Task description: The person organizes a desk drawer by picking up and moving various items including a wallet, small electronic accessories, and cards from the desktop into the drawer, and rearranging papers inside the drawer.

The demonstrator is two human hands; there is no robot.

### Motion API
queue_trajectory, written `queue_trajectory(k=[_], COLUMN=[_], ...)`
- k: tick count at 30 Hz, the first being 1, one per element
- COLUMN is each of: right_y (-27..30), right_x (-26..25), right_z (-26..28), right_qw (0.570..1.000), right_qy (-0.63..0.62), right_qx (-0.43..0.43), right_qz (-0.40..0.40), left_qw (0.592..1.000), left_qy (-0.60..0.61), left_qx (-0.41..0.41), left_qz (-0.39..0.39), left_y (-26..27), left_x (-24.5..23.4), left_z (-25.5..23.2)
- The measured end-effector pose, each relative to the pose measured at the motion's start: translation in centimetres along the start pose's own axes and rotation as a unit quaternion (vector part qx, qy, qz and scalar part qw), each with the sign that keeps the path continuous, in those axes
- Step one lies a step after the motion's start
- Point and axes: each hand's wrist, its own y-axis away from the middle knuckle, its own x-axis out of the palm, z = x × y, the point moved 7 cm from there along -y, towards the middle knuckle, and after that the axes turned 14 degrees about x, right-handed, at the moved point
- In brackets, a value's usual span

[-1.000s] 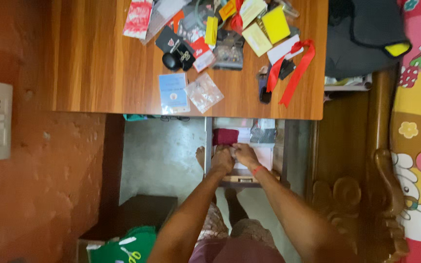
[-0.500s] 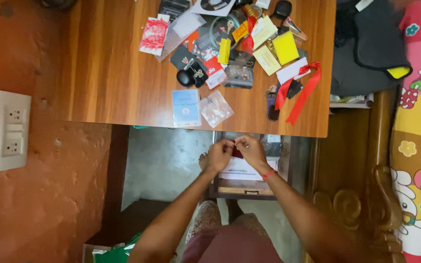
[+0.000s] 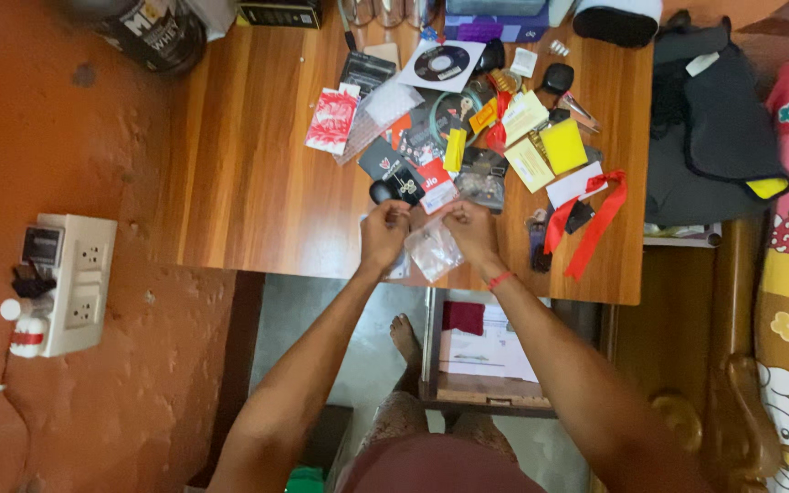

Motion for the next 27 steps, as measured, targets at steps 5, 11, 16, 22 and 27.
queue_trajectory(k=[5, 11, 16, 22, 27], right_y=[-3.2, -5.0, -6.6, -7.6, -5.3], right_x=[2.5, 5.2, 6.2, 5.6, 2.2], right_z=[4.7, 8.4, 8.7, 9.3, 14.1], right_qw=[0.999, 0.984, 0.984, 0.995, 0.912], right_qy=[0.036, 0.155, 0.156, 0.102, 0.365], right_qx=[-0.024, 0.024, 0.039, -0.006, -0.085], right_qz=[-0.016, -0.08, -0.081, 0.013, -0.166], left_qw=[0.996, 0.981, 0.993, 0.994, 0.989], left_qy=[-0.076, -0.195, -0.116, -0.098, -0.142], left_qx=[-0.01, 0.004, 0.004, -0.04, 0.026], left_qz=[-0.046, -0.017, -0.007, 0.011, 0.017], left_y=[-4.5, -5.5, -7.3, -8.3, -8.3], left_x=[-3.2, -3.8, -3.1, -2.7, -2.8], left_z=[1.6, 2.8, 3.9, 3.4, 2.6])
